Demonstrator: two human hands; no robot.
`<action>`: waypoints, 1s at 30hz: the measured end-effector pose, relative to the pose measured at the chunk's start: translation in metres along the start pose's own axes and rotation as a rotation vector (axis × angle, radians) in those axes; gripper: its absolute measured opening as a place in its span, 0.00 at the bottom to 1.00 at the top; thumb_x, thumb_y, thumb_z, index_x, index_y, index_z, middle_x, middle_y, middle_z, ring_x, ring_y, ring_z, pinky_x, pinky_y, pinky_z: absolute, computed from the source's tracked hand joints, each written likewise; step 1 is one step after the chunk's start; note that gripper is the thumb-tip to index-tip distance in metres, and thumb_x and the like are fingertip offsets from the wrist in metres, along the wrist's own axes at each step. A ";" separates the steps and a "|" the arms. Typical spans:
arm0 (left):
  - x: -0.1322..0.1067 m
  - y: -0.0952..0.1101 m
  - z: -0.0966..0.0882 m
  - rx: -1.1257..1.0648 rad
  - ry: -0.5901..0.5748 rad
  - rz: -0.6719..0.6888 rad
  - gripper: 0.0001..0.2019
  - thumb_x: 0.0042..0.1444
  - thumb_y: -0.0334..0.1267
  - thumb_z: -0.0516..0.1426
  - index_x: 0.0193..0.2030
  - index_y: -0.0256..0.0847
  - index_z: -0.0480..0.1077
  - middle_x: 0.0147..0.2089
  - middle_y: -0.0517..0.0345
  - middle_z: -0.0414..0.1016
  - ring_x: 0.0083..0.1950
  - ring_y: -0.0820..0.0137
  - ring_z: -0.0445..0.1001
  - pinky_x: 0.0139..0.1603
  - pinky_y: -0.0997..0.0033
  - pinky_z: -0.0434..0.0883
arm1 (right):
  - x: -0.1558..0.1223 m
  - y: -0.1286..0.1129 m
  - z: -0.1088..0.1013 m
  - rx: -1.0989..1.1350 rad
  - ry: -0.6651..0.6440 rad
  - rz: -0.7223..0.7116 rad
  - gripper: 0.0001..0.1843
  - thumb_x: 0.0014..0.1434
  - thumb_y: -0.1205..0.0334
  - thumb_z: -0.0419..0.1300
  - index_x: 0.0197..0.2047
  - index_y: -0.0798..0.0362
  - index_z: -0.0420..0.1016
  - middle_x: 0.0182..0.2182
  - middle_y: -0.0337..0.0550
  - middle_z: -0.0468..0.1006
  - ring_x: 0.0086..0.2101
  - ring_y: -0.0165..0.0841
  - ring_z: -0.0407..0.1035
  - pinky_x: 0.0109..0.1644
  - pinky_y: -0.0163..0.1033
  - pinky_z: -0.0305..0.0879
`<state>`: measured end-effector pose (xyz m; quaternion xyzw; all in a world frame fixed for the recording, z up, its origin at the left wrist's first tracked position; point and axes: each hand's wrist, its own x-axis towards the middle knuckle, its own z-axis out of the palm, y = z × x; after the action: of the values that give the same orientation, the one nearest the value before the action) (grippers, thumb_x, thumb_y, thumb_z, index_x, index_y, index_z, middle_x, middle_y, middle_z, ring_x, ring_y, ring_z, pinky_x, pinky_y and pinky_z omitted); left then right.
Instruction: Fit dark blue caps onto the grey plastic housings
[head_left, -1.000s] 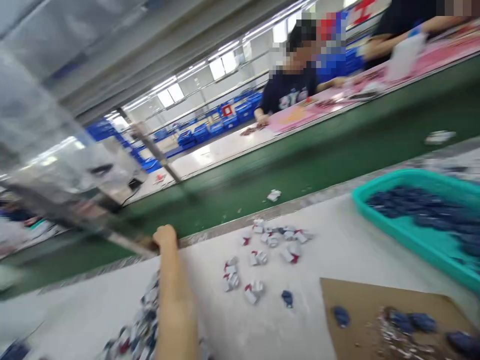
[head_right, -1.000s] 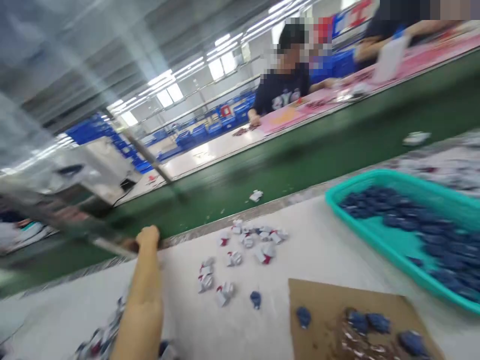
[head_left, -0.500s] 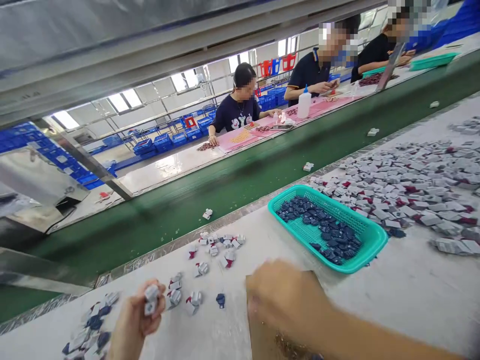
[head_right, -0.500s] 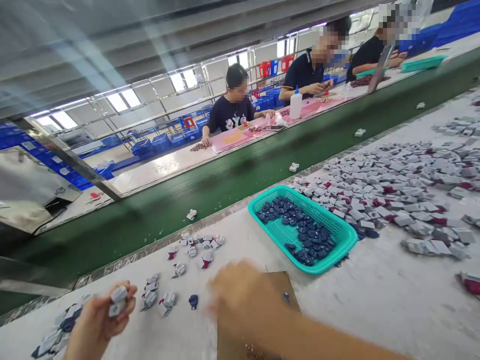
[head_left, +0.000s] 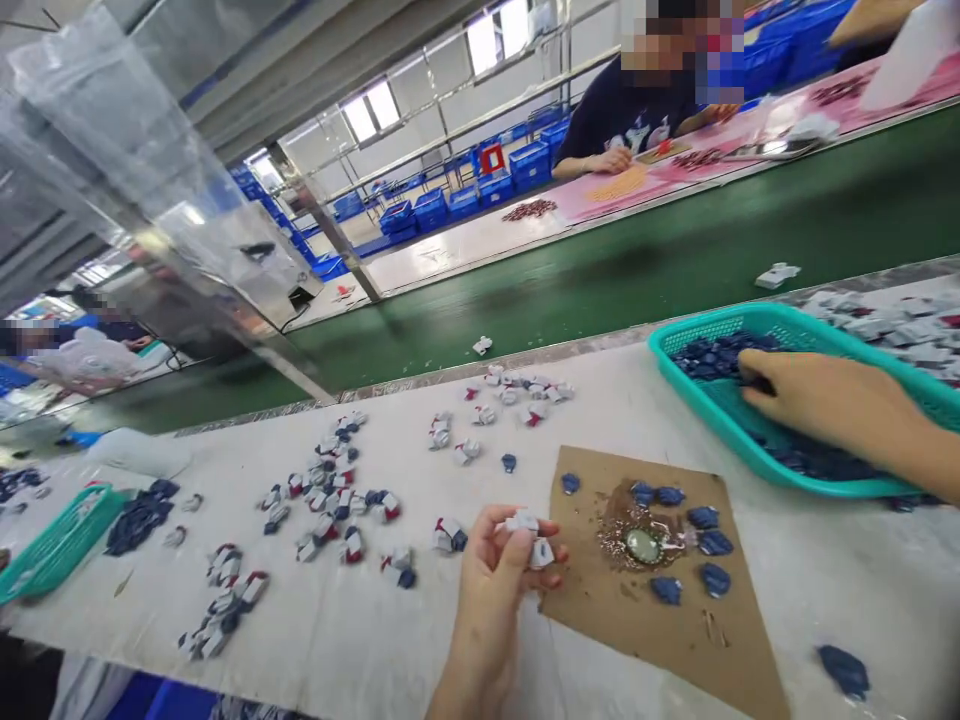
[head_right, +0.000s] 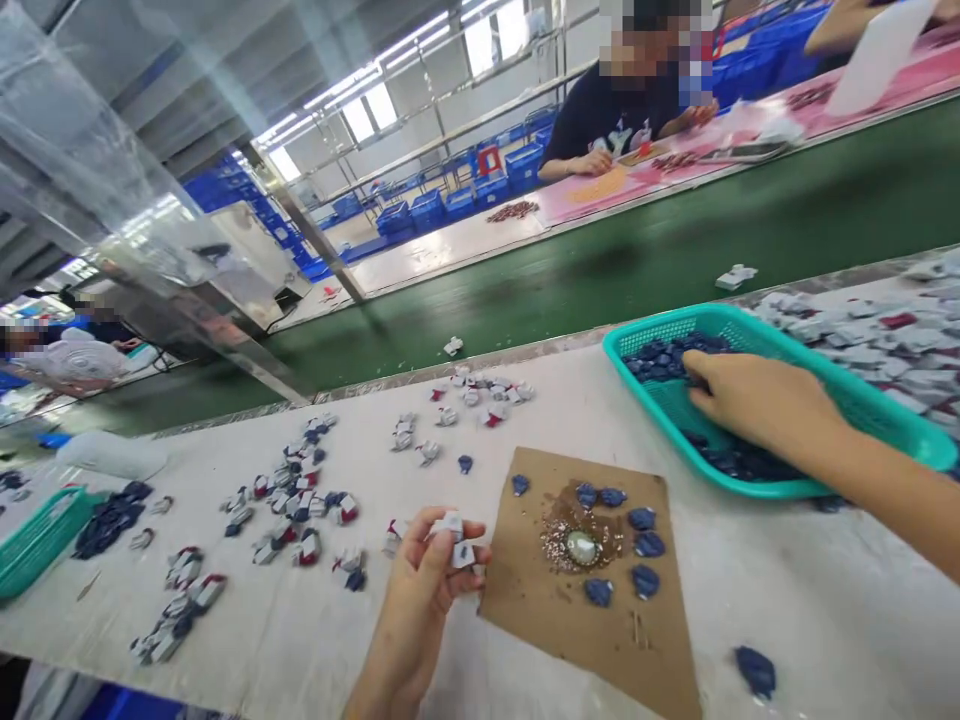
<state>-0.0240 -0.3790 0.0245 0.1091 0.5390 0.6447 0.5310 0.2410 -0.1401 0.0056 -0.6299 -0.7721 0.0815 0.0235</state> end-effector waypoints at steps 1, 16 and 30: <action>-0.002 -0.005 -0.002 -0.024 0.006 0.000 0.27 0.36 0.50 0.77 0.36 0.39 0.73 0.32 0.55 0.82 0.27 0.72 0.79 0.24 0.80 0.70 | 0.000 0.001 -0.003 0.027 -0.008 0.009 0.05 0.67 0.67 0.58 0.42 0.59 0.74 0.35 0.59 0.80 0.33 0.40 0.72 0.32 0.43 0.51; -0.024 -0.030 -0.011 -0.098 0.055 -0.060 0.23 0.40 0.40 0.77 0.46 0.45 0.84 0.41 0.54 0.85 0.40 0.67 0.84 0.35 0.77 0.77 | -0.119 -0.073 0.053 0.478 -0.244 -0.627 0.21 0.68 0.44 0.51 0.29 0.47 0.68 0.24 0.42 0.74 0.26 0.38 0.68 0.31 0.42 0.58; -0.027 -0.030 -0.008 -0.132 0.074 -0.051 0.18 0.31 0.43 0.79 0.31 0.43 0.85 0.32 0.56 0.86 0.31 0.75 0.79 0.28 0.84 0.72 | -0.099 -0.090 0.048 0.326 -0.340 -0.746 0.16 0.66 0.53 0.46 0.26 0.46 0.58 0.26 0.48 0.74 0.28 0.43 0.69 0.33 0.44 0.57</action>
<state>-0.0018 -0.4096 0.0089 0.0361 0.5174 0.6685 0.5330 0.1671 -0.2590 -0.0214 -0.2738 -0.9164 0.2909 0.0230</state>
